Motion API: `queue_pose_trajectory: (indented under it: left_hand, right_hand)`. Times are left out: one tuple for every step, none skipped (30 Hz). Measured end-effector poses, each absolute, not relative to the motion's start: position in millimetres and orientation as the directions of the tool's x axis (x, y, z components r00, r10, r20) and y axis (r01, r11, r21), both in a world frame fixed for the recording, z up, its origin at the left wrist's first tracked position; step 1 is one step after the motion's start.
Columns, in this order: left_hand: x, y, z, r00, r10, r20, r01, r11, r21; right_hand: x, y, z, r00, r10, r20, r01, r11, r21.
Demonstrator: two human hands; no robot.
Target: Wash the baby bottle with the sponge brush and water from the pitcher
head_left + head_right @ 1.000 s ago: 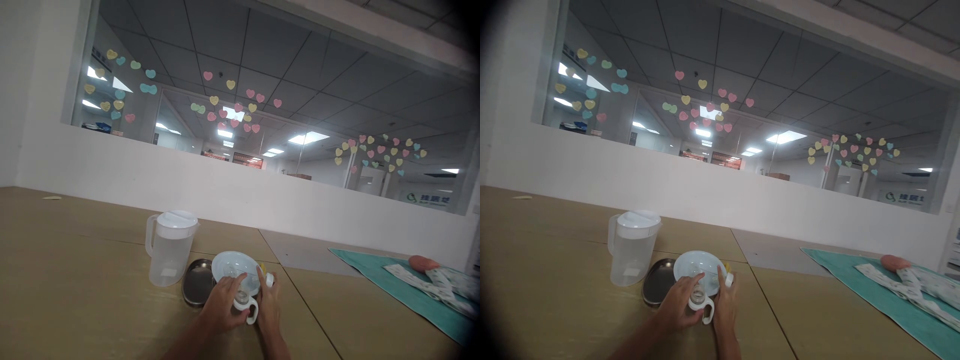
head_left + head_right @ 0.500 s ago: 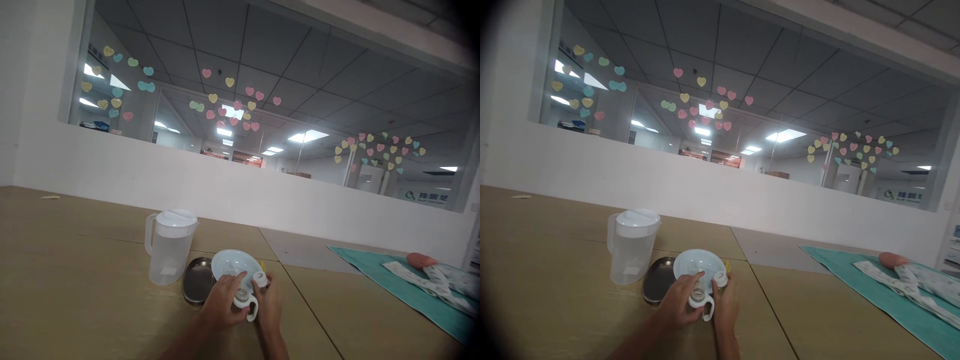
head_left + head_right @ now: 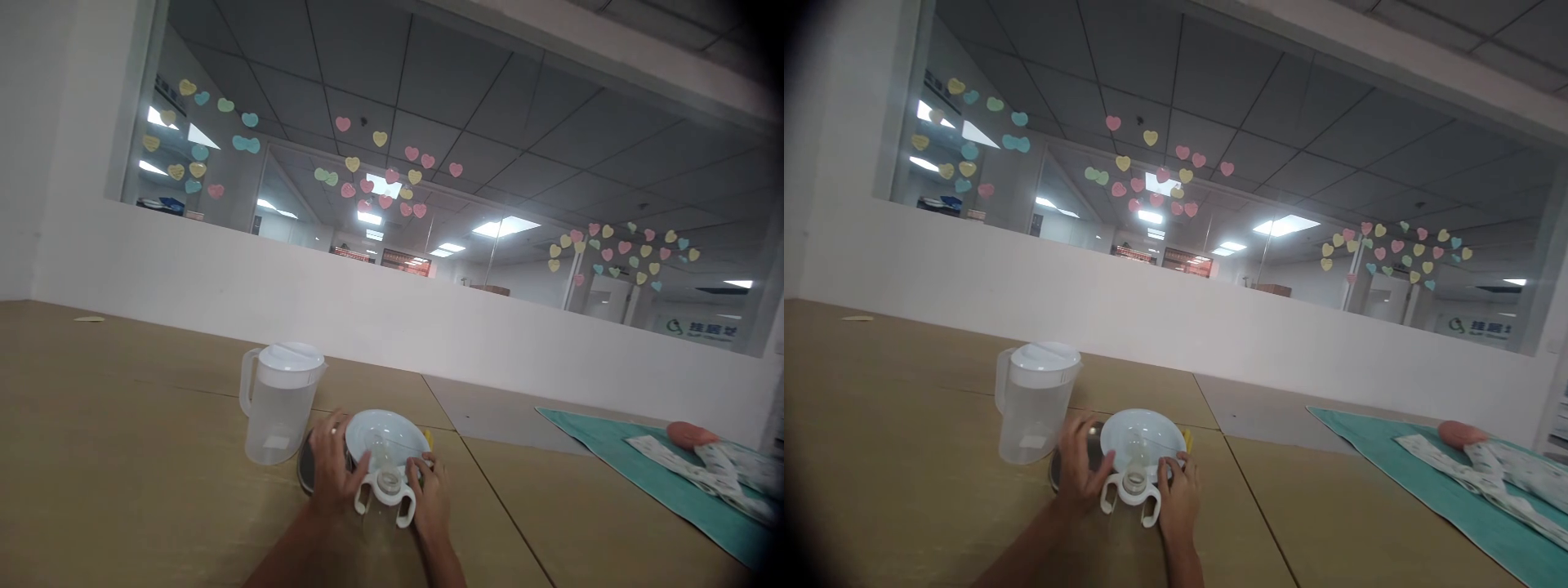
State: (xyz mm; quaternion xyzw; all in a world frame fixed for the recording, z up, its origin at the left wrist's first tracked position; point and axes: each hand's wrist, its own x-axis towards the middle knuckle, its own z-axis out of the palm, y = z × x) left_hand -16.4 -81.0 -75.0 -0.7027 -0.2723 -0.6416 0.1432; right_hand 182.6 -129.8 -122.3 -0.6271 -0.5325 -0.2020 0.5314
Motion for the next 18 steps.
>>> queue_pose_trajectory:
  left_hand:
    - [-22, -75, -72, -0.127, 0.199, 0.972, 0.627, -0.744, 0.234]
    - [-29, -68, -70, -0.264, 0.198, 0.944, 0.656, -0.681, 0.326]
    - [-36, -62, -68, -0.382, 0.195, 0.903, 0.657, -0.63, 0.414]
    - [-43, -56, -66, -0.463, 0.206, 0.862, 0.642, -0.593, 0.486]
    - [-50, -51, -64, -0.539, 0.216, 0.814, 0.617, -0.557, 0.556]
    - [-57, -47, -63, -0.597, 0.223, 0.77, 0.592, -0.526, 0.611]
    - [-63, -44, -63, -0.635, 0.252, 0.73, 0.566, -0.491, 0.662]
    - [-67, -42, -63, -0.662, 0.289, 0.692, 0.544, -0.45, 0.708]
    - [-70, -40, -63, -0.676, 0.331, 0.659, 0.528, -0.406, 0.745]
    - [-71, -39, -63, -0.68, 0.372, 0.632, 0.521, -0.362, 0.773]
    - [-72, -38, -64, -0.677, 0.405, 0.615, 0.524, -0.323, 0.788]
    - [-71, -37, -65, -0.671, 0.427, 0.606, 0.532, -0.292, 0.795]
    - [-71, -36, -66, -0.668, 0.437, 0.603, 0.542, -0.269, 0.796]
    - [-70, -33, -68, -0.672, 0.437, 0.598, 0.548, -0.251, 0.798]
    - [-69, -30, -69, -0.679, 0.434, 0.592, 0.547, -0.239, 0.802]
    - [-69, -27, -71, -0.688, 0.429, 0.585, 0.541, -0.233, 0.808]
    - [-70, -24, -73, -0.696, 0.425, 0.579, 0.532, -0.236, 0.813]
    - [-70, -22, -75, -0.701, 0.421, 0.576, 0.522, -0.247, 0.816]
  right_hand:
    - [182, -130, -123, 0.354, 0.446, 0.822, 0.881, 0.136, -0.453]
    - [181, -130, -123, 0.361, 0.438, 0.823, 0.876, 0.143, -0.461]
    - [180, -131, -122, 0.373, 0.432, 0.821, 0.866, 0.154, -0.475]
    - [179, -132, -121, 0.39, 0.428, 0.815, 0.853, 0.165, -0.495]
    - [178, -134, -119, 0.409, 0.425, 0.808, 0.838, 0.176, -0.517]
    - [176, -136, -116, 0.427, 0.422, 0.8, 0.822, 0.187, -0.538]
    - [175, -139, -114, 0.446, 0.416, 0.793, 0.807, 0.197, -0.557]
    - [173, -143, -111, 0.461, 0.407, 0.789, 0.794, 0.208, -0.571]
    - [171, -147, -109, 0.469, 0.394, 0.79, 0.784, 0.225, -0.578]
    - [169, -150, -107, 0.466, 0.381, 0.798, 0.779, 0.25, -0.575]
    - [167, -153, -105, 0.449, 0.371, 0.813, 0.779, 0.284, -0.559]
    - [165, -156, -105, 0.414, 0.366, 0.833, 0.783, 0.324, -0.531]
    - [162, -158, -105, 0.365, 0.367, 0.856, 0.789, 0.366, -0.493]
    - [160, -158, -106, 0.305, 0.374, 0.876, 0.796, 0.405, -0.45]
    - [159, -158, -107, 0.242, 0.384, 0.891, 0.801, 0.439, -0.407]
    - [157, -158, -108, 0.185, 0.396, 0.9, 0.806, 0.463, -0.369]
    - [156, -157, -110, 0.139, 0.403, 0.904, 0.811, 0.478, -0.338]
    - [154, -155, -111, 0.108, 0.407, 0.907, 0.818, 0.483, -0.314]
